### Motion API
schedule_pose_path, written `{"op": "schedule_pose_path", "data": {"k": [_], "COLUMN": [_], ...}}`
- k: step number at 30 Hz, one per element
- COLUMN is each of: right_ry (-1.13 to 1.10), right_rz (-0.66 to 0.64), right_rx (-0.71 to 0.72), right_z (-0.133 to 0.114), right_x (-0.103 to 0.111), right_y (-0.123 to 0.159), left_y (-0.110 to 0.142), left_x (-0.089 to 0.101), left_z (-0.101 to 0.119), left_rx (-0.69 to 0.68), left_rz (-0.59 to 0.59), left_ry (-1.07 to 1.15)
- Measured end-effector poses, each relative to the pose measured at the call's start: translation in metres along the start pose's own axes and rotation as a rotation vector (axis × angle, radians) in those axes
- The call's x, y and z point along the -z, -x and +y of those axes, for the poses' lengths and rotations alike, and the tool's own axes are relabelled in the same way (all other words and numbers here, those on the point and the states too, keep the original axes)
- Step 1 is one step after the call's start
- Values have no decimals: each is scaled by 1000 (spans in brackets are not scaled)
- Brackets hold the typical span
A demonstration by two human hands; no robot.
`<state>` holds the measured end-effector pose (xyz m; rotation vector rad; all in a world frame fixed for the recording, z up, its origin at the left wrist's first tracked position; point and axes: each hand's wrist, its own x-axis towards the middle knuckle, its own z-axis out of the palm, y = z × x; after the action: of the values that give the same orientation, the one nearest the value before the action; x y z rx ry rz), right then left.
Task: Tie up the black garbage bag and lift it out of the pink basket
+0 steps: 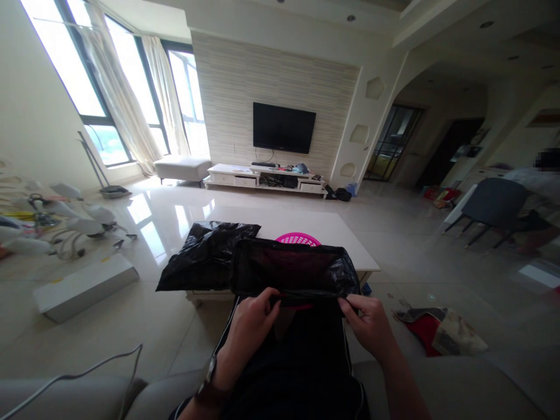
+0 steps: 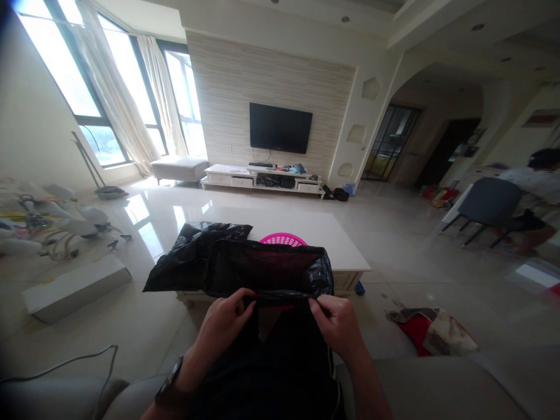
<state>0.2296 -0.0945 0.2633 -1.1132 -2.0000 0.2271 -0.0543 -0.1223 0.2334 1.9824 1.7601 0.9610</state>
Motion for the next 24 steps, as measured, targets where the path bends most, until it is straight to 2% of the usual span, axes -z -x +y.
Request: {"op": "schedule_pose_path", "data": {"k": [10,20,24], "right_ry": [1,28,35], "right_rz": [-13,8,9], "right_rx": [14,13,8], "right_z": [2,1,2], "right_x": [1,1,0], "right_y": [1,1,1], "left_y": [-3,3,7], "left_x": [-1,8,15], "left_z": [-1,2,10], "left_rx": [16,-27,-60], "left_rz": [38,155,108], "left_ry": [-39,78,93]}}
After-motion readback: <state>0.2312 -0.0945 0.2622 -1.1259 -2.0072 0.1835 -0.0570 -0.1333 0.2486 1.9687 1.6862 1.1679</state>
